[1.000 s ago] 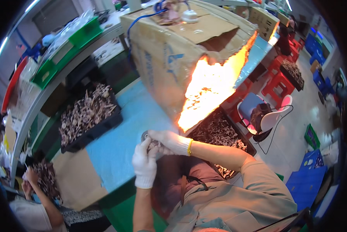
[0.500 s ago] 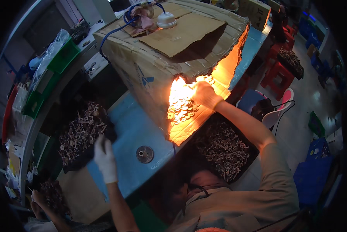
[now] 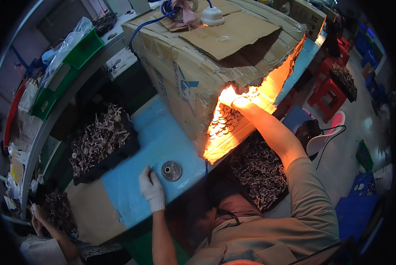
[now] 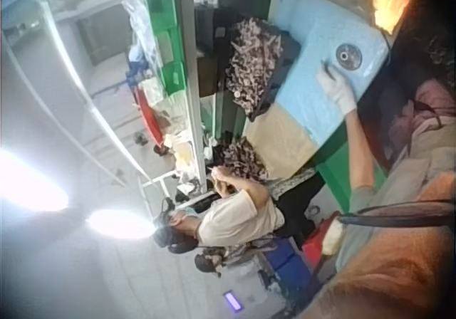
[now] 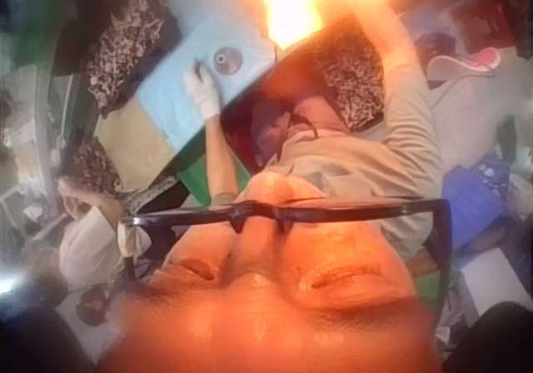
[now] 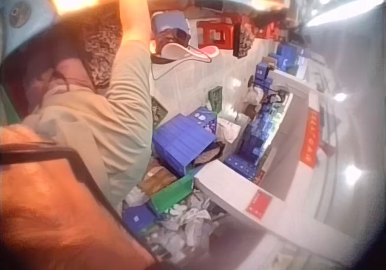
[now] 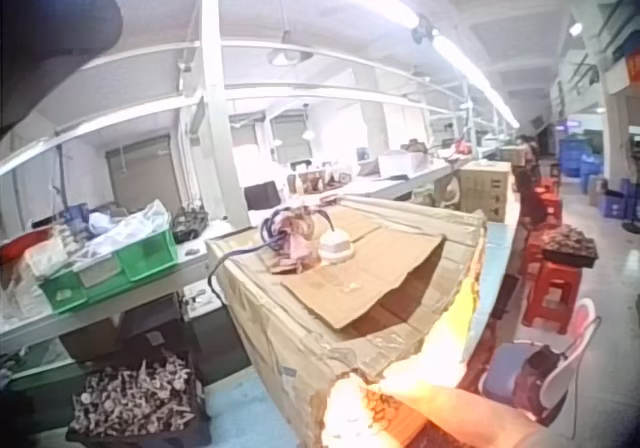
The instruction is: The person assembles small parts by picking round pieces and stems, fitting them together by hand, and placing the assembled components into containers.
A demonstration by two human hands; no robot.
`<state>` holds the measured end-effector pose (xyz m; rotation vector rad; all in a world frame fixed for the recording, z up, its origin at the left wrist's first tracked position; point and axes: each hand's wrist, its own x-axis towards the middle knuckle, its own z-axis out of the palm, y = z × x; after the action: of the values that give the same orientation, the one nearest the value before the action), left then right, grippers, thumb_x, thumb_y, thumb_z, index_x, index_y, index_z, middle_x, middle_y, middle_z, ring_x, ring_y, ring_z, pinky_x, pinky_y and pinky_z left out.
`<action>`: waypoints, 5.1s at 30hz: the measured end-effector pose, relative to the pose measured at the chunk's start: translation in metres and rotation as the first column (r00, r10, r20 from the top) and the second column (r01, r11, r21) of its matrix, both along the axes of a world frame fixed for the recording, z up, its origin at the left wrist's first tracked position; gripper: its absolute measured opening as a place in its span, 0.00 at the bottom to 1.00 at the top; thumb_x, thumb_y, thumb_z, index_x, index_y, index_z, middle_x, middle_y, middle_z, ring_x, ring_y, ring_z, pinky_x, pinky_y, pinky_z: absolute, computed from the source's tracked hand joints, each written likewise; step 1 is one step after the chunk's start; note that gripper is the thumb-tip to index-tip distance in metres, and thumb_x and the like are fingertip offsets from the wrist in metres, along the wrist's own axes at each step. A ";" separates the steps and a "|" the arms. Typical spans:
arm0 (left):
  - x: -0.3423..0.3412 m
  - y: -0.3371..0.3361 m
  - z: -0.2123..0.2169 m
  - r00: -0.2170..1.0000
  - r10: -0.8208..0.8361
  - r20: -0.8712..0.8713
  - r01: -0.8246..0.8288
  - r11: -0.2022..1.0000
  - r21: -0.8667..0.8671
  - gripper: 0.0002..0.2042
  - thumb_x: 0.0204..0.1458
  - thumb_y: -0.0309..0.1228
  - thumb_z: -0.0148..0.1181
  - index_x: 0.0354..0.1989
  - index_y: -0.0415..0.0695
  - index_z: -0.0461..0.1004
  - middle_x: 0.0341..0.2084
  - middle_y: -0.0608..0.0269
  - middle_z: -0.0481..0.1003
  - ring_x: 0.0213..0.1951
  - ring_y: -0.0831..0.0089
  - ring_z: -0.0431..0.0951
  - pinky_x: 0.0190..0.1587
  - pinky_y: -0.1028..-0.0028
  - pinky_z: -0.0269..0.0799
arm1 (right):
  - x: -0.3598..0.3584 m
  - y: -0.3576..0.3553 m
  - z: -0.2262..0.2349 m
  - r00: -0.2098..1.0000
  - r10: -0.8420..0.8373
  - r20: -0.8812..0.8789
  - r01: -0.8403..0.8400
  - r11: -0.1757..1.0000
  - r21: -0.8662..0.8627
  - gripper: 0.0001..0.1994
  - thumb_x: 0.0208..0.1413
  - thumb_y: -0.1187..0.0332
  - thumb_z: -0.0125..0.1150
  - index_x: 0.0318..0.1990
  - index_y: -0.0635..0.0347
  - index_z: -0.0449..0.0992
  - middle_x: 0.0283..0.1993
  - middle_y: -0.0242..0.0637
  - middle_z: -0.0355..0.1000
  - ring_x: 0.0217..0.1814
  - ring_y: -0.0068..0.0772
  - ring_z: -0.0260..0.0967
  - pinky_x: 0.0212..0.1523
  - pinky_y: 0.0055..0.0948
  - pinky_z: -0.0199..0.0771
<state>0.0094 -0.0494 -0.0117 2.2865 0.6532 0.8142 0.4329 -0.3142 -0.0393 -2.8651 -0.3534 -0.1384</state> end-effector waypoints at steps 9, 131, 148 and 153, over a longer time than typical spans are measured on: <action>-0.001 0.004 -0.009 0.999 0.010 0.036 -0.012 0.999 0.050 0.13 0.65 0.25 0.59 0.56 0.36 0.79 0.49 0.47 0.81 0.50 0.52 0.83 0.57 0.60 0.77 | -0.025 -0.006 0.061 0.989 0.143 -0.043 -0.142 0.990 0.017 0.27 0.62 0.40 0.54 0.52 0.51 0.85 0.50 0.39 0.79 0.55 0.41 0.72 0.57 0.42 0.66; -0.016 -0.019 0.007 0.948 -0.264 0.179 0.319 0.807 -0.496 0.25 0.64 0.40 0.60 0.66 0.40 0.71 0.52 0.43 0.81 0.53 0.49 0.83 0.56 0.57 0.77 | -0.324 0.144 0.144 0.710 0.679 -0.187 -0.704 0.687 -0.177 0.16 0.69 0.55 0.56 0.46 0.60 0.72 0.36 0.52 0.81 0.38 0.59 0.82 0.40 0.56 0.82; 0.045 -0.024 -0.003 0.930 0.084 0.358 0.259 0.540 -0.801 0.40 0.59 0.47 0.66 0.74 0.33 0.61 0.45 0.50 0.79 0.50 0.62 0.80 0.59 0.64 0.74 | -0.320 0.165 0.109 0.698 0.689 -0.197 -0.711 0.633 -0.307 0.20 0.66 0.58 0.57 0.64 0.46 0.75 0.43 0.51 0.83 0.44 0.60 0.83 0.44 0.55 0.83; 0.043 -0.028 0.021 0.951 0.112 0.287 0.194 0.503 -0.842 0.39 0.58 0.48 0.64 0.71 0.33 0.62 0.46 0.41 0.80 0.50 0.50 0.82 0.58 0.60 0.74 | -0.318 0.165 0.115 0.678 0.698 -0.230 -0.730 0.606 -0.315 0.21 0.66 0.58 0.58 0.65 0.45 0.75 0.41 0.51 0.83 0.43 0.59 0.83 0.44 0.53 0.83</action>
<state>0.0521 -0.0772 0.0093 1.1910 0.6490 0.5825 0.1153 -0.1492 0.0755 -2.7955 -1.6445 0.2347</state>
